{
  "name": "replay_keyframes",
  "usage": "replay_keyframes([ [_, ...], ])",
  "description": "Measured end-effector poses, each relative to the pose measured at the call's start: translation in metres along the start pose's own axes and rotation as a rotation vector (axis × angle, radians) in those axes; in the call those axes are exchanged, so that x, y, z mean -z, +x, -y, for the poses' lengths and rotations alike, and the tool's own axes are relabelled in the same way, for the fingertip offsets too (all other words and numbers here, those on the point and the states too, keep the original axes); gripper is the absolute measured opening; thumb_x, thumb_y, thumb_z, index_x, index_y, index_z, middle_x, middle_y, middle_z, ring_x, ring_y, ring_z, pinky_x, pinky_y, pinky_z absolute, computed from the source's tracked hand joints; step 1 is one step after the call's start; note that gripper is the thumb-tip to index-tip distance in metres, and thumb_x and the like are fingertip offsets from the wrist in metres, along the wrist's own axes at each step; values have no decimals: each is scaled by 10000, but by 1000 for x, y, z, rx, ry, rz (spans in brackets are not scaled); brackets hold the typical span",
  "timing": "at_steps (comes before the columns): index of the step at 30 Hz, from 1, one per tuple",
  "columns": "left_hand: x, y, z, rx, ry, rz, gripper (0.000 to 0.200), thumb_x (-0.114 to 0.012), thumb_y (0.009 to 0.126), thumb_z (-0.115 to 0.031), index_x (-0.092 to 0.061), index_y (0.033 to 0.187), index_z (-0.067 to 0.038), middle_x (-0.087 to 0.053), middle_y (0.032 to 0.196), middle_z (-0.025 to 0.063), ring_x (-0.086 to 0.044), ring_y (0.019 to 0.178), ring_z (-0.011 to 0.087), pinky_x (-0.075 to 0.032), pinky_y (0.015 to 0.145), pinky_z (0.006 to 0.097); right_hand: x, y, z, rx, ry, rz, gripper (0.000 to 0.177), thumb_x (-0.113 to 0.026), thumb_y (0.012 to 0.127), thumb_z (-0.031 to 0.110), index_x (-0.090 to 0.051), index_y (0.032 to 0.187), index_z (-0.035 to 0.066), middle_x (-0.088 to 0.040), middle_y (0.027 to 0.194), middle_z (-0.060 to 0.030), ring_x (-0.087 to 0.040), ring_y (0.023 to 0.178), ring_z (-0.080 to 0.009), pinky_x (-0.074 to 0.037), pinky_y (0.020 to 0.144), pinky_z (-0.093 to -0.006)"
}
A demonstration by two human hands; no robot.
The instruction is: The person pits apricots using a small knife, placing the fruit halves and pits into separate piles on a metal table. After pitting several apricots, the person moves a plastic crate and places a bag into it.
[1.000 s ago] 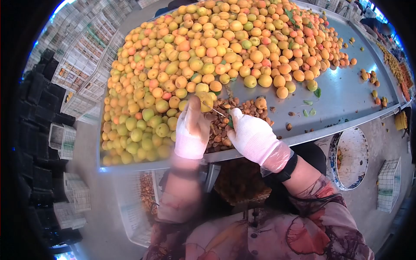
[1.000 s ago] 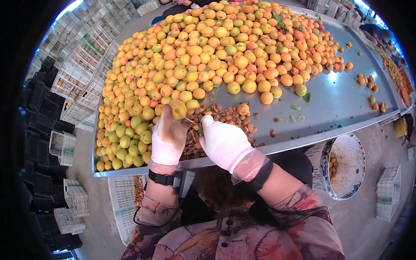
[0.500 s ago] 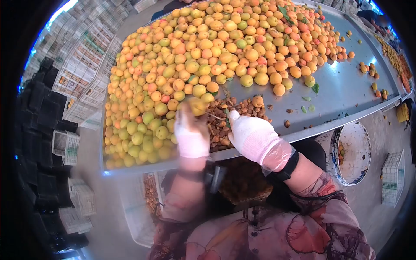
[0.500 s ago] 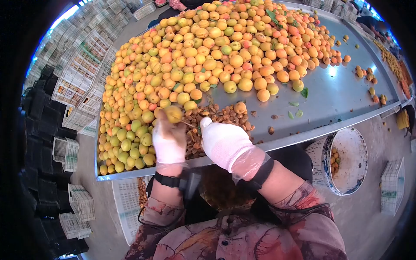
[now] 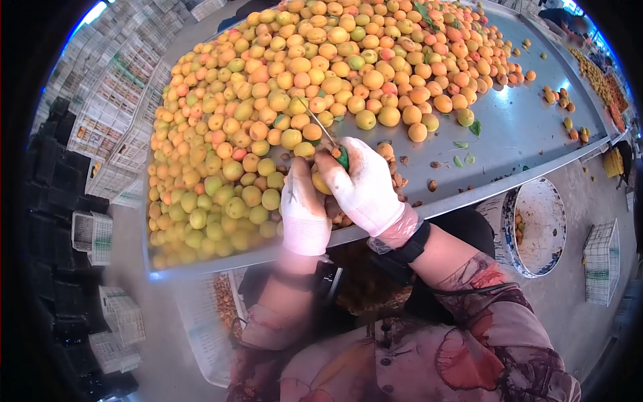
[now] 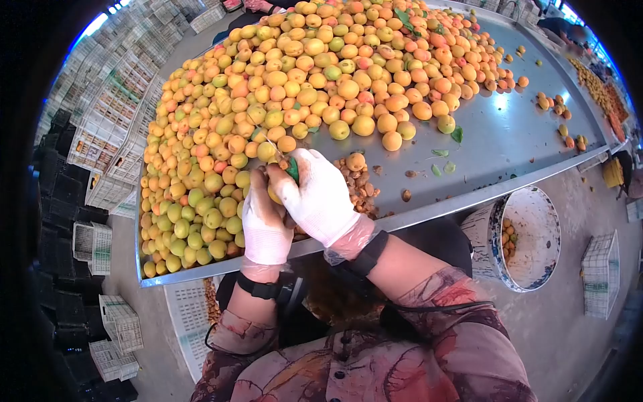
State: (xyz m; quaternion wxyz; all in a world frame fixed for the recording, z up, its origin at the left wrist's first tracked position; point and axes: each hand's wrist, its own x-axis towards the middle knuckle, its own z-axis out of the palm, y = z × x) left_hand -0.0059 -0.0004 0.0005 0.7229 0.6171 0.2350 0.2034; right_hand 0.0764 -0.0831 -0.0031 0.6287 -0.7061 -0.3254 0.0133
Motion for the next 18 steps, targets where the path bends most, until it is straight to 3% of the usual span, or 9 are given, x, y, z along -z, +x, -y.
replay_keyframes([
  [1, 2, 1, 4, 2, -5, 0, 214, -437, 1013, -190, -467, 1126, -11, -641, 944, 146, -628, 806, 291, -505, 710, 355, -2, -1, -1, -20, 10, -7, 266, -647, 848, 261, -577, 852, 4, -584, 822, -215, -593, 793, -405, -478, 686, -442],
  [3, 6, 2, 11, -379, 523, -54, 250, -425, 1022, -229, -458, 1134, -7, -636, 937, 154, -618, 827, 278, -497, 733, 378, -6, -5, -2, 11, -36, -19, 254, -648, 839, 259, -581, 842, 14, -583, 805, -203, -597, 772, -399, -483, 665, -439],
  [6, 12, 3, 23, -434, 584, -88, 264, -459, 1005, -222, -457, 1154, -5, -647, 982, 194, -638, 875, 319, -497, 752, 401, -9, -11, -1, 91, -180, -22, 230, -651, 820, 256, -587, 819, 35, -579, 776, -180, -606, 732, -385, -494, 627, -437],
  [9, 8, -4, 17, -385, 452, -56, 277, -491, 986, -218, -472, 1170, -13, -647, 1021, 204, -649, 914, 336, -499, 764, 404, -7, -14, 9, 169, -288, 6, 208, -656, 802, 223, -573, 781, 34, -569, 747, -176, -594, 691, -384, -490, 593, -430],
  [10, 9, -9, 10, -194, 358, -8, 301, -522, 969, -215, -477, 1194, -20, -640, 1037, 193, -652, 923, 322, -504, 763, 395, -5, -16, 13, 195, -297, 19, 202, -660, 794, 192, -559, 754, 22, -562, 729, -183, -578, 670, -391, -480, 578, -421],
  [13, 11, -11, 26, -398, 563, -50, 341, -591, 929, -218, -497, 1188, -16, -651, 1008, 166, -656, 904, 295, -512, 753, 372, 3, -18, 15, 274, -427, 122, 213, -655, 809, 227, -564, 742, 46, -558, 718, -167, -583, 646, -391, -481, 558, -435],
  [14, 12, -11, 29, -392, 553, -50, 341, -591, 929, -218, -497, 1188, -16, -651, 1008, 166, -656, 904, 295, -512, 753, 372, 6, -19, 16, 270, -436, 129, 213, -655, 809, 227, -564, 742, 46, -558, 718, -167, -583, 646, -391, -481, 558, -435],
  [16, 11, -13, 29, -204, 199, 23, 385, -672, 871, -225, -524, 1149, -3, -659, 1004, 154, -658, 884, 259, -515, 756, 366, 13, -20, 19, 307, -503, 221, 284, -663, 781, 315, -570, 789, 48, -577, 776, -156, -615, 673, -371, -512, 588, -443],
  [18, 12, -21, 19, -161, 286, 63, 384, -611, 914, -287, -524, 1163, -9, -660, 920, 145, -651, 784, 244, -507, 666, 362, 15, -21, 21, 317, -510, 255, 294, -668, 781, 315, -567, 796, 40, -579, 783, -158, -619, 682, -370, -515, 605, -446],
])
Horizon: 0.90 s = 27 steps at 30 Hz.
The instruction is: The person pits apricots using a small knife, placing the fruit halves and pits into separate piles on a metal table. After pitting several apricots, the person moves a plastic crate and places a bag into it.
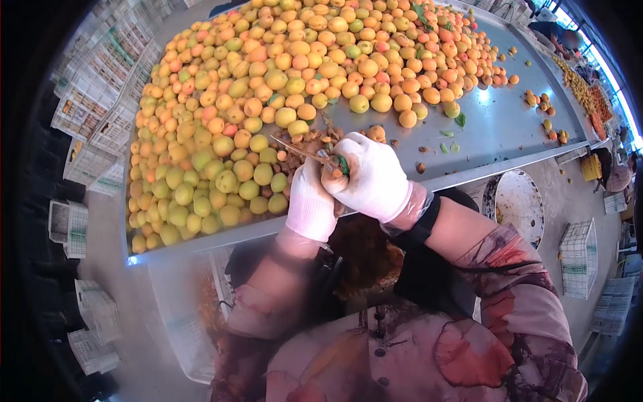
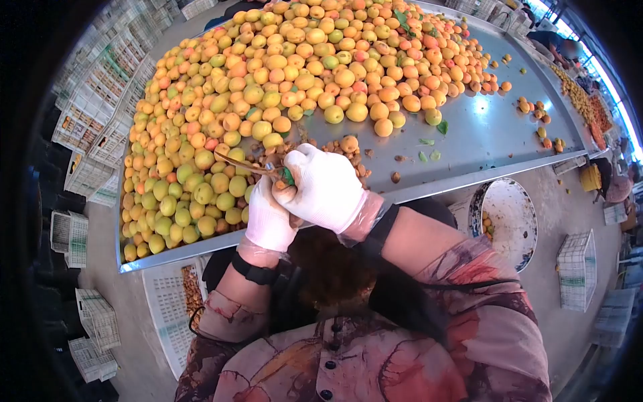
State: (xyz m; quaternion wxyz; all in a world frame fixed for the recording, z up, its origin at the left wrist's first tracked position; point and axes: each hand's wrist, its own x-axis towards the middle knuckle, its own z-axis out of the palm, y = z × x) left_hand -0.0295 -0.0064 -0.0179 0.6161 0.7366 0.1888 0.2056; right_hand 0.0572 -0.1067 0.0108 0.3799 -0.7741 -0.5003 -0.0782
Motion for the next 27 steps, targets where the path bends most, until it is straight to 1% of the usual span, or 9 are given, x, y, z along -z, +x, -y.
replay_keyframes([
  [3, -2, 4, 27, -514, 240, -71, 349, -535, 970, -342, -535, 1136, -35, -595, 714, 62, -558, 505, 144, -411, 413, 290, 1, -2, 2, 27, -14, 10, 269, -669, 785, 299, -569, 773, 50, -579, 766, -153, -608, 666, -377, -505, 584, -447],
  [5, -2, -3, 18, 281, -507, 120, 297, -497, 987, -351, -545, 1103, -82, -547, 687, 8, -488, 428, 88, -336, 352, 228, 2, -3, 1, 45, -14, 11, 246, -669, 789, 284, -571, 748, 62, -576, 744, -148, -596, 645, -386, -493, 559, -447],
  [8, 4, -4, 16, 532, -763, 166, 250, -458, 1000, -343, -543, 1077, -121, -544, 693, -2, -485, 431, 87, -358, 362, 235, 3, -4, 3, 57, -38, 78, 240, -667, 777, 290, -579, 754, 67, -575, 742, -142, -598, 650, -379, -494, 554, -443],
  [11, -1, -1, 51, -293, 17, 154, 237, -420, 1011, -343, -544, 1051, -145, -541, 698, 2, -470, 424, 86, -345, 354, 229, 6, -4, 5, 79, -49, 108, 249, -659, 777, 302, -583, 763, 66, -566, 733, -137, -597, 651, -373, -496, 552, -440],
  [12, -8, 0, 50, -292, 13, 156, 237, -420, 1011, -343, -544, 1051, -145, -541, 698, 2, -470, 424, 86, -345, 354, 229, 9, -3, 6, 139, -84, 155, 252, -655, 775, 306, -584, 761, 65, -565, 731, -137, -595, 644, -374, -497, 556, -442],
  [14, -24, 0, 12, 635, -870, -173, 285, -417, 989, -327, -572, 947, -91, -554, 698, 52, -552, 504, 114, -401, 389, 232, 14, 2, 7, 197, -118, 205, 255, -651, 774, 311, -584, 760, 65, -565, 728, -136, -592, 637, -375, -499, 559, -444],
  [18, 24, -2, 23, 548, -1090, 573, 261, -466, 987, -311, -571, 1049, -80, -596, 764, 33, -553, 541, 89, -404, 404, 245, 12, 10, 13, 107, -35, 150, 260, -643, 771, 294, -594, 793, 40, -611, 769, -167, -616, 675, -377, -511, 596, -429],
  [22, 17, 1, 14, 334, -245, 221, 345, -466, 986, -395, -593, 989, -74, -611, 729, 33, -511, 449, 92, -347, 372, 248, -15, 5, 11, -286, 447, -51, 242, -625, 819, 200, -631, 922, -20, -654, 774, -133, -639, 720, -196, -515, 664, -328],
  [27, 29, -7, -25, 486, -444, 225, 521, -359, 985, -567, -589, 972, -99, -594, 667, 45, -492, 428, 90, -315, 364, 228, -18, 4, 22, -445, 916, -206, 121, -615, 857, 78, -614, 930, -19, -619, 778, -32, -525, 753, -53, -476, 664, -253],
])
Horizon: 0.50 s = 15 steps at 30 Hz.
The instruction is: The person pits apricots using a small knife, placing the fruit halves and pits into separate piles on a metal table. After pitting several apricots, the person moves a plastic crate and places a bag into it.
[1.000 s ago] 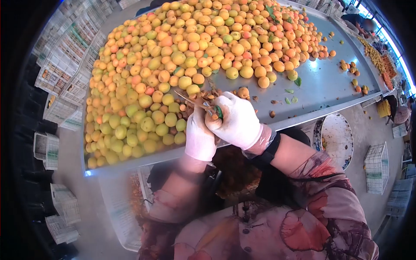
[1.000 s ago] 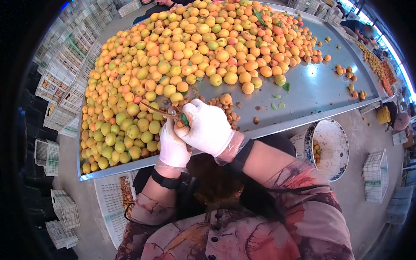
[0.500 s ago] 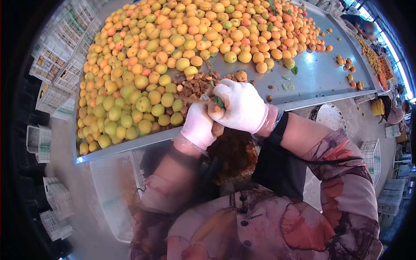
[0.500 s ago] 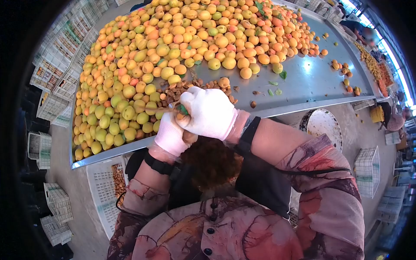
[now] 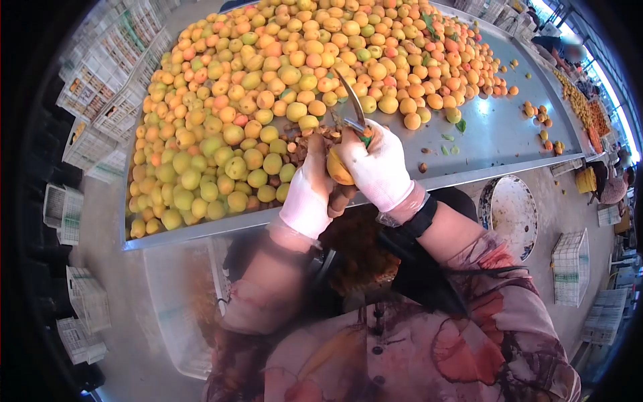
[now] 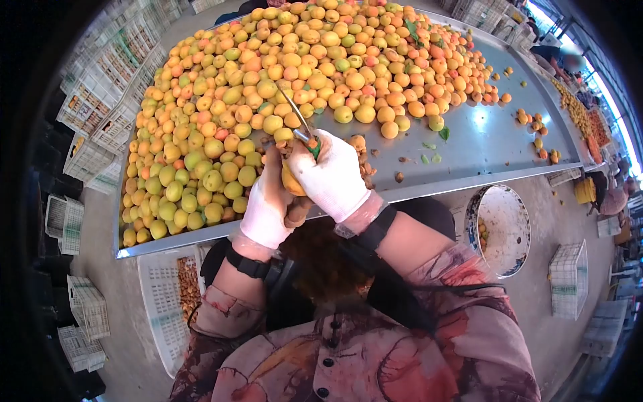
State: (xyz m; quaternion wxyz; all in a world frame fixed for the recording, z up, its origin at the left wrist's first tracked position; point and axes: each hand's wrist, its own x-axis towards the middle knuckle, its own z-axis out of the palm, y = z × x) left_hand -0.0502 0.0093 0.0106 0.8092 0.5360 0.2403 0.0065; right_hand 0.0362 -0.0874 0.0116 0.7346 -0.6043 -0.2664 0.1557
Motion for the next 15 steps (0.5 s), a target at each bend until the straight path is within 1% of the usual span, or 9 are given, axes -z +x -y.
replay_keyframes([
  [2, -8, -5, -1, -48, -102, 18, 570, -355, 968, -636, -576, 985, -111, -587, 666, 54, -468, 415, 99, -309, 363, 227, 5, 4, -10, 74, -113, -12, 112, -642, 844, 93, -591, 841, -7, -588, 715, -57, -533, 674, -102, -463, 622, -285],
  [4, -11, -1, 0, -19, -171, 28, 566, -381, 962, -649, -564, 1020, -116, -573, 655, 54, -464, 422, 108, -319, 377, 223, 8, 6, -14, 260, -461, -57, 154, -648, 836, 111, -563, 768, 2, -556, 674, -116, -542, 611, -218, -455, 596, -331],
  [5, -11, 6, 7, -52, -231, 31, 557, -381, 966, -641, -560, 1025, -117, -573, 666, 52, -486, 451, 111, -337, 399, 221, 6, 7, -14, 266, -446, -92, 179, -643, 821, 126, -548, 731, 4, -544, 678, -171, -543, 613, -321, -456, 593, -370],
  [7, -8, 13, 16, -83, -290, 35, 547, -382, 971, -634, -555, 1030, -119, -573, 678, 51, -508, 479, 113, -356, 421, 219, 4, 6, -10, 270, -477, -118, 176, -643, 815, 131, -551, 737, 3, -553, 679, -171, -558, 622, -322, -459, 597, -373],
  [8, -6, 12, 20, -182, -281, 105, 396, -390, 1004, -421, -430, 1229, -98, -567, 793, 70, -525, 552, 127, -389, 463, 237, 4, 6, -9, 274, -506, -144, 173, -642, 810, 135, -554, 743, 2, -562, 681, -170, -573, 630, -323, -462, 600, -376],
  [9, -3, 13, 23, -281, -269, 177, 422, -398, 1037, -208, -305, 1427, -77, -561, 908, 88, -543, 624, 141, -422, 506, 254, 3, 6, -10, 275, -504, -146, 173, -642, 810, 135, -554, 743, 2, -562, 681, -170, -573, 630, -323, -462, 600, -376],
  [10, 2, 17, 28, -281, -266, 177, 422, -398, 1037, -208, -305, 1427, -77, -561, 908, 88, -543, 624, 141, -422, 506, 254, 3, 7, -11, 272, -509, -163, 175, -640, 808, 142, -555, 746, 1, -567, 681, -172, -579, 635, -325, -466, 605, -377],
  [12, 8, 25, 39, -878, 680, -63, 443, -505, 968, -51, -371, 1388, -9, -575, 979, 144, -565, 628, 179, -480, 565, 311, 3, 7, -11, 271, -513, -184, 179, -638, 806, 150, -557, 749, 1, -571, 681, -174, -584, 640, -327, -469, 609, -378],
  [15, 3, 25, 37, -1063, 834, -216, 465, -530, 893, 76, -423, 1343, 40, -585, 988, 169, -596, 714, 202, -511, 645, 335, 5, 7, -13, 239, -541, -207, 190, -635, 808, 157, -554, 750, -5, -573, 675, -178, -586, 643, -332, -473, 611, -378],
])
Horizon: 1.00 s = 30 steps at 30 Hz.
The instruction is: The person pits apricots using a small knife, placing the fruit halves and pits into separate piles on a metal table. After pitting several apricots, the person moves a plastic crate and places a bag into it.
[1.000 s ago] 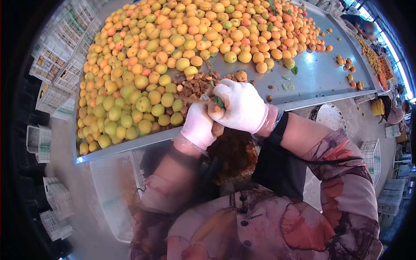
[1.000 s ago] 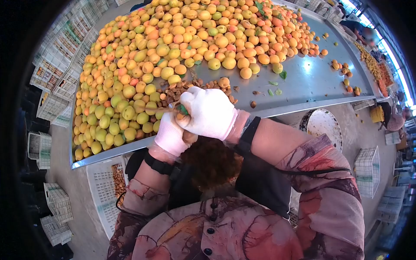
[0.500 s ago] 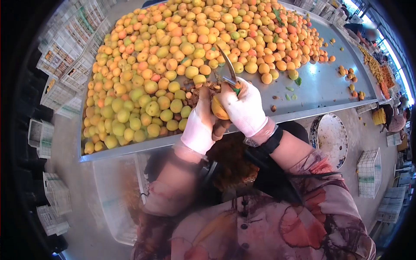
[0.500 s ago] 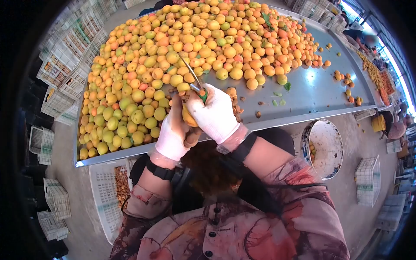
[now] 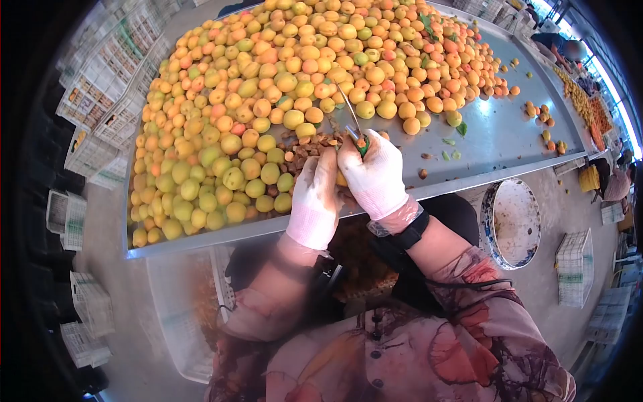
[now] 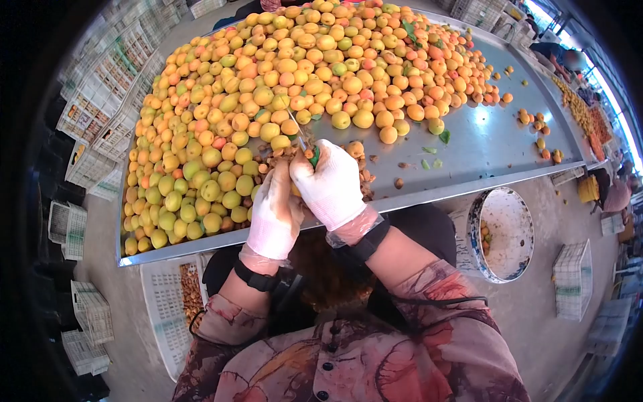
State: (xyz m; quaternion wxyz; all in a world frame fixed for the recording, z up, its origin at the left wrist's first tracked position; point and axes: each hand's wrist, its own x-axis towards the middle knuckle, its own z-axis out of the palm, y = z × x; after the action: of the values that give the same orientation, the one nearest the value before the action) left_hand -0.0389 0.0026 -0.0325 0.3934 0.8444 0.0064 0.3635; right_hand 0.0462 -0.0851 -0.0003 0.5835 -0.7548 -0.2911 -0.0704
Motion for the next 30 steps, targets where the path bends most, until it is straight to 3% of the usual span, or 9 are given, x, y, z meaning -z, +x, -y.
replay_keyframes([
  [4, 1, 9, -12, -51, 191, 7, 229, -585, 903, -47, -525, 1115, 16, -582, 948, 116, -604, 781, 206, -511, 612, 292, -3, 2, -12, -187, 120, -33, 197, -626, 833, 176, -576, 779, -7, -591, 678, -167, -591, 622, -253, -469, 600, -357],
  [6, -6, 12, -18, 589, -433, 14, 275, -647, 903, -106, -519, 1100, 37, -570, 1009, 112, -577, 817, 154, -510, 686, 266, -1, 4, -17, -253, 181, -58, 192, -620, 844, 175, -586, 785, -4, -601, 669, -135, -583, 607, -204, -464, 588, -334],
  [10, -10, 14, -25, 443, -408, -6, 355, -716, 872, -122, -515, 1116, 39, -572, 988, 70, -548, 915, 117, -485, 813, 253, 14, 14, -26, -521, 630, -29, 196, -571, 883, 179, -603, 800, 3, -574, 679, -17, -524, 602, -94, -422, 542, -269],
  [12, 6, 24, -35, 620, -772, 251, 396, -729, 856, -118, -506, 1146, 34, -574, 1031, 75, -558, 940, 122, -474, 847, 253, 26, 19, -20, -673, 736, -32, 207, -518, 923, 176, -602, 875, -7, -570, 709, -30, -526, 601, -97, -418, 535, -267],
  [15, 35, 33, -24, 507, -529, 827, 306, -686, 899, -172, -623, 1110, 40, -650, 1010, 68, -582, 971, 117, -476, 856, 270, 52, 17, -23, -508, 399, 239, 126, -524, 870, 27, -577, 982, 8, -585, 745, -43, -543, 646, -99, -456, 589, -261],
  [16, 34, 31, -27, 648, -562, 680, 285, -653, 926, -207, -668, 1072, 38, -673, 971, 62, -590, 973, 119, -467, 865, 259, 44, 17, -33, 15, -18, 148, 235, -509, 847, -27, -570, 1071, 7, -604, 787, -74, -567, 660, -120, -474, 577, -281],
  [19, 15, 31, -18, 504, -420, 197, 375, -605, 960, -211, -586, 1236, 42, -638, 1110, 81, -576, 1006, 114, -453, 875, 251, 44, 11, -43, 30, 53, 222, 297, -502, 853, -31, -580, 1138, 1, -624, 852, -85, -591, 702, -127, -492, 594, -285],
  [23, 2, 30, -24, 732, -729, 177, 414, -635, 922, -88, -514, 1296, 40, -618, 1081, 72, -603, 902, 111, -507, 762, 226, 26, 9, -18, -603, 806, 173, 276, -550, 955, 220, -596, 1113, -2, -624, 929, -48, -589, 778, -98, -490, 700, -239],
  [30, 3, 27, -7, 484, -516, 11, 364, -626, 886, -33, -520, 1231, 11, -617, 1051, 91, -619, 928, 153, -506, 793, 261, 42, 20, -11, -442, 652, 211, 168, -552, 927, 115, -586, 1036, -8, -556, 827, 21, -471, 744, -36, -419, 659, -206],
])
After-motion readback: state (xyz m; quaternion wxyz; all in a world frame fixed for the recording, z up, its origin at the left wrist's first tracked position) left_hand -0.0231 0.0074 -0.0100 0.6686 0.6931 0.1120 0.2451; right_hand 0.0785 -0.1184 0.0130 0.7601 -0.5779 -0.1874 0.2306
